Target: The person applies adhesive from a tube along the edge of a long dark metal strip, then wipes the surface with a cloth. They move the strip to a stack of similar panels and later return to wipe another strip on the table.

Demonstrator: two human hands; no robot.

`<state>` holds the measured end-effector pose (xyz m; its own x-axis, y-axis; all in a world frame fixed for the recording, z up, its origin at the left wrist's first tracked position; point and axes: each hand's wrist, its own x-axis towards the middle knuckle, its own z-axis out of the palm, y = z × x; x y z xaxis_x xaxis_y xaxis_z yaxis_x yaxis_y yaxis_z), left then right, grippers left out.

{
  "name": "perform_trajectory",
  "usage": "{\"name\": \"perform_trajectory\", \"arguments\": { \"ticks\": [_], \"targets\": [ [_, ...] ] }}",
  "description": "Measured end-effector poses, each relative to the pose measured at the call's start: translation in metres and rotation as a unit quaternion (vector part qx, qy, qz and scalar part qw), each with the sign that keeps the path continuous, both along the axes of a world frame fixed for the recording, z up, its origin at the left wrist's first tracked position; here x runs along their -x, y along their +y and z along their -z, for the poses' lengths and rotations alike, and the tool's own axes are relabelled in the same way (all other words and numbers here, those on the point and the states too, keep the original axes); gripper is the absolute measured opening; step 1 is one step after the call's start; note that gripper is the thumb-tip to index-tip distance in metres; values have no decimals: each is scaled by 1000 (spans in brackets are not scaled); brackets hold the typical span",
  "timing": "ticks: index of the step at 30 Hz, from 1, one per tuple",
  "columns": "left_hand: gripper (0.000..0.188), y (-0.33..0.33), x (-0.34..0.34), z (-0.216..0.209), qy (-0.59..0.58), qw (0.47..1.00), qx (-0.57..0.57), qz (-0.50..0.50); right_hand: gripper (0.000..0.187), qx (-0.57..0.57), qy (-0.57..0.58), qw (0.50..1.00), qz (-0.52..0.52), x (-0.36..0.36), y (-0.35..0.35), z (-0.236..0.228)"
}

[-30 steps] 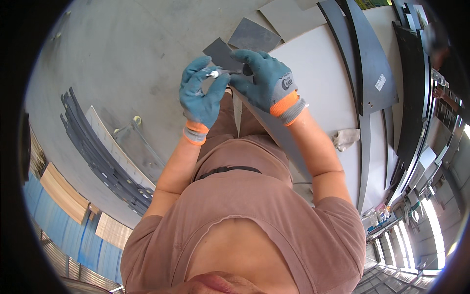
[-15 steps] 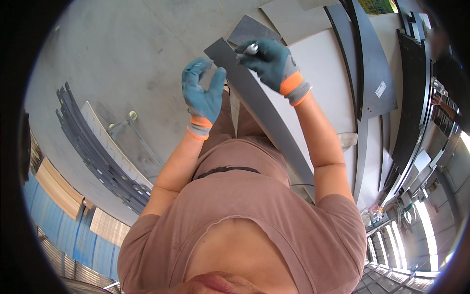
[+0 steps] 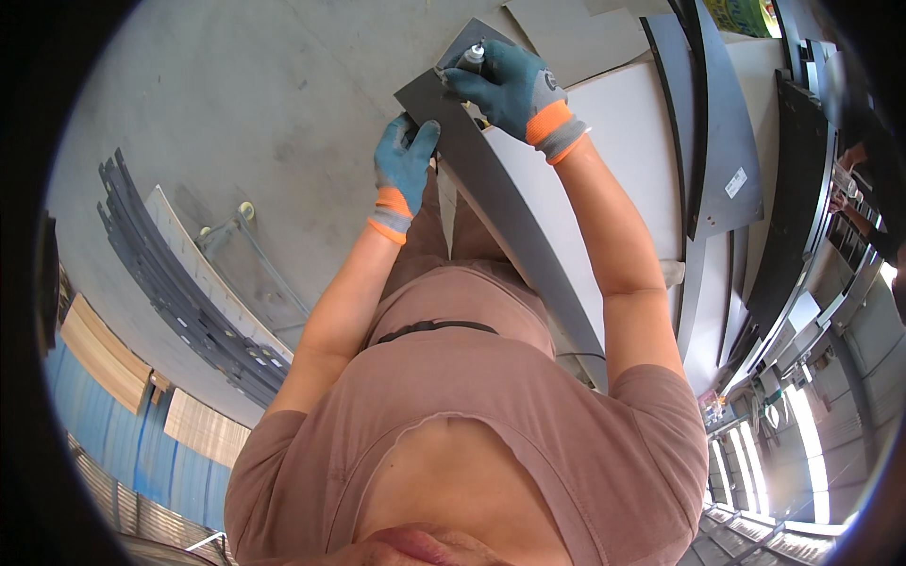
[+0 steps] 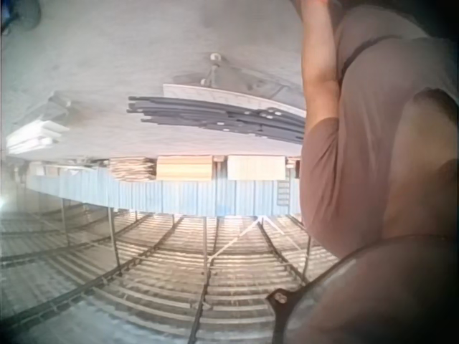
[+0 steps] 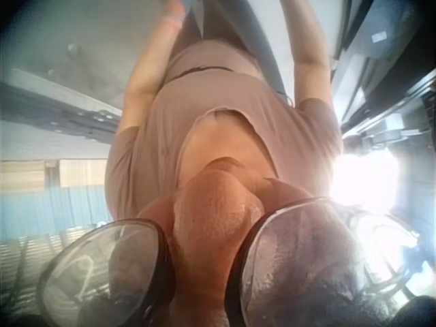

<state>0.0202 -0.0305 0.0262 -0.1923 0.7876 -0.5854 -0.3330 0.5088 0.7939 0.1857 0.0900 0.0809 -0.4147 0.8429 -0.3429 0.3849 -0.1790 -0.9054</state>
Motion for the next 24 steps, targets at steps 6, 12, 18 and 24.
{"name": "perform_trajectory", "arguments": {
  "ticks": [6,12,18,24],
  "targets": [
    [23,-2,2,7,18,999,7,28,19,-49,14,998,-20,4,9,7],
    [24,-3,3,9,33,999,10,27,24,39,42,998,35,5,14,14],
    [25,-1,4,3,48,998,29,40,24,22,21,999,13,3,16,18],
    [25,-7,4,14,51,997,19,49,21,-18,-2,999,-42,8,17,14]
  ]
}}
